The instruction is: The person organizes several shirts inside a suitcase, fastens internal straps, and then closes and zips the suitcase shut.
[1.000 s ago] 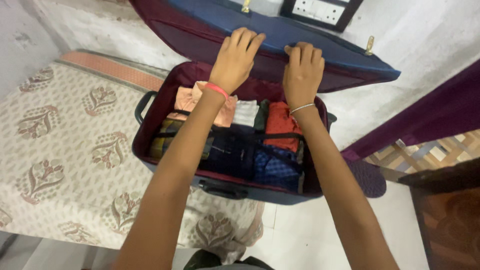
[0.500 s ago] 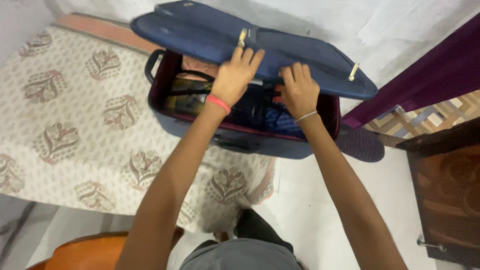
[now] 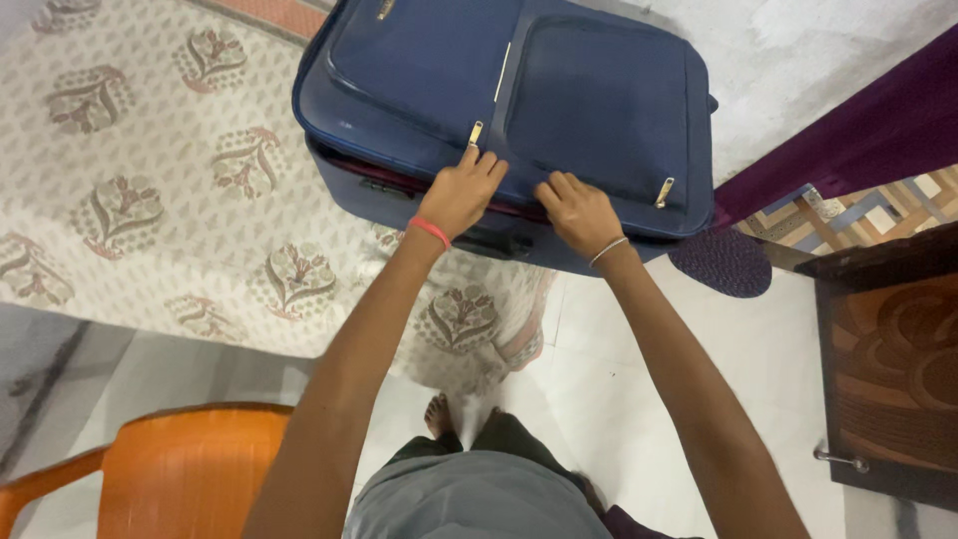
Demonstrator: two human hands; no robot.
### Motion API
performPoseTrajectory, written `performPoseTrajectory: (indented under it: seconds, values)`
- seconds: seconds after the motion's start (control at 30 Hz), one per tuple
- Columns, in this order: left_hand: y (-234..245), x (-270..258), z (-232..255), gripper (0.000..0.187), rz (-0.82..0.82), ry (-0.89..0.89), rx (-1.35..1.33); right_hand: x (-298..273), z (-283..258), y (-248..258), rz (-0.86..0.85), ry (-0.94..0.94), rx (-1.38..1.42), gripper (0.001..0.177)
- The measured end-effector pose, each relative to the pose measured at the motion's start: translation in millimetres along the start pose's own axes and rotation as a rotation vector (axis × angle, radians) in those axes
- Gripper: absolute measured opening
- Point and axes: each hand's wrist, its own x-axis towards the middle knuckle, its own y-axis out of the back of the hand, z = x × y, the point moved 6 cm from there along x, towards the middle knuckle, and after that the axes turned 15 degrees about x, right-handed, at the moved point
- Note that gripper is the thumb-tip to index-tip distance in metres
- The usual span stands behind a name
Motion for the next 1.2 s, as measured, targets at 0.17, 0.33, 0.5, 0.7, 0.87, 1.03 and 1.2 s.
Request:
performPoseTrajectory:
  seconds: [0.17, 0.33, 0.5, 0.7, 0.87, 1.03, 1.2]
  values:
    - [-15, -21, 11, 0.034, -0.037, 0.016, -0.048, -16, -1, -25, -0.112, -0.017, 0.057, 0.022]
    - [-25, -39, 25, 0.037, -0.220, 0.037, -0.116, -32, -6, -39, -0.118, -0.041, 0.137, 0.029]
    - [-22, -42, 24, 0.050, -0.260, 0.022, -0.111, -19, -5, -39, -0.220, -0.098, 0.204, 0.030]
    - [-10, -39, 5, 0.050, -0.217, 0.043, -0.358, -2, 6, -27, -0.228, -0.157, 0.279, 0.030]
    - [5, -25, -18, 0.033, -0.187, 0.115, -0.467, 12, 30, -26, -0.026, -0.166, 0.200, 0.023]
    - [6, 1, -26, 0.018, -0.105, 0.142, -0.480, 18, 50, -25, -0.047, -0.223, 0.174, 0.023]
    - [-3, 30, -22, 0.018, -0.150, 0.178, -0.528, 11, 83, -11, -0.016, -0.336, 0.193, 0.025]
